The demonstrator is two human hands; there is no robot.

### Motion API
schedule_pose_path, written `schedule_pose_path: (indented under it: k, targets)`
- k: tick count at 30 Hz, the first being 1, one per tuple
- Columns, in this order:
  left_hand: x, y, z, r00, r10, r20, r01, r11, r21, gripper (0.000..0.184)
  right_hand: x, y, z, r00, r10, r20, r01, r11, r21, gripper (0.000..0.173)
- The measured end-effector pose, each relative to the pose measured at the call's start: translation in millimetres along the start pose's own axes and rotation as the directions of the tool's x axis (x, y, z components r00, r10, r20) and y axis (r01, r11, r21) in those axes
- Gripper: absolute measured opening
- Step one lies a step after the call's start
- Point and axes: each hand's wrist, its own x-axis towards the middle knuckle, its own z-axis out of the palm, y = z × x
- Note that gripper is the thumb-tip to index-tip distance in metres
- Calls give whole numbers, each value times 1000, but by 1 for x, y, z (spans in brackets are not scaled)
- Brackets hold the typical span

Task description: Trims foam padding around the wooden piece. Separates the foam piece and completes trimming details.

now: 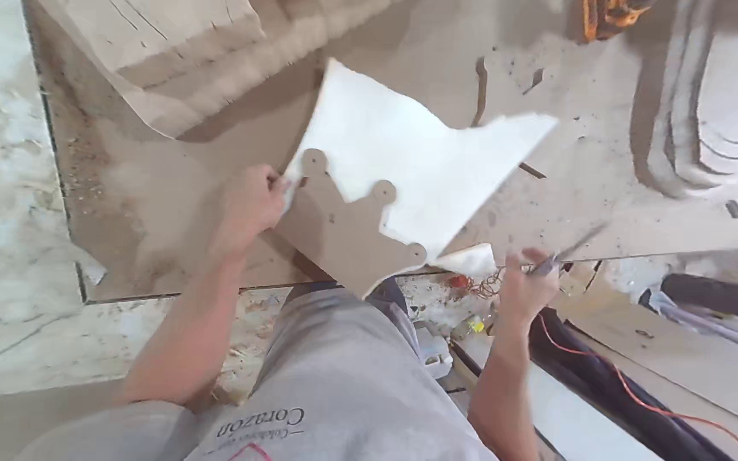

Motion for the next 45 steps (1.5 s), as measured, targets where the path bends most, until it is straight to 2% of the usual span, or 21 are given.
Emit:
schedule_pose_path:
  k: [2,4,6,8,10,12,14,18,21,23,24,26,28,30,32,34,35,37,40,43,45]
  targets:
    - [-23,-8,-2,969,58,-240,-38,996,87,45,34,-37,6,990,-31,139,44,995,-93,56]
    - [-56,4,12,916,212,-342,-158,971,179,51,58,-74,33,964,33,265,-1,992,-123,60]
    - [-83,28,51,852,380,-359,-301,918,256,50,65,-93,71,936,97,338,-83,995,-56,73]
    - [-90,45,96,815,464,-347,-386,881,272,52,55,-102,97,911,158,380,-201,977,76,78]
    - [-80,55,123,833,476,-281,-390,866,312,61,47,-110,114,892,172,419,-289,928,234,64]
    - [-73,53,131,852,475,-220,-371,845,385,67,53,-114,118,904,174,390,-301,907,295,50]
    - [-75,50,134,851,481,-211,-374,836,401,70,81,-120,116,928,144,343,-247,928,279,47]
    - [-72,52,133,843,485,-231,-375,839,393,70,146,-143,111,934,-60,352,-39,963,265,52]
    - [-75,53,130,848,474,-237,-369,849,379,69,148,-133,89,930,-127,344,121,992,37,65]
    - [-78,52,127,805,502,-316,-400,853,336,66,135,-133,63,950,-215,227,242,966,-95,71]
    - [-80,50,127,782,512,-355,-416,853,313,64,125,-147,57,952,-266,152,285,952,-114,65]
    - [-86,47,129,777,505,-376,-446,863,238,64,96,-192,57,879,-446,168,465,880,-98,46]
    - [-84,47,126,793,486,-366,-445,874,195,61,80,-248,85,765,-507,398,583,807,-92,36]
    - [-83,49,126,820,466,-332,-420,884,204,59,90,-277,139,692,-437,574,594,797,-110,38]
    - [-81,51,126,829,452,-330,-399,891,219,56,105,-281,186,655,-384,651,582,805,-111,54]
    - [-80,51,127,832,432,-348,-384,901,200,53,105,-282,203,620,-333,711,584,800,-134,75]
    - [-80,51,126,841,418,-343,-376,908,185,54,102,-285,205,609,-318,726,597,787,-156,77]
    - [-80,52,125,856,413,-311,-373,910,181,56,97,-291,199,633,-350,690,617,766,-178,67]
    - [-77,52,127,854,435,-286,-387,897,212,61,100,-322,193,649,-505,569,701,687,-190,58]
    - [-77,51,128,845,446,-295,-379,889,257,63,145,-361,182,626,-566,536,754,615,-230,64]
    - [-80,52,127,857,437,-275,-375,893,250,63,179,-363,162,593,-556,583,776,587,-230,72]
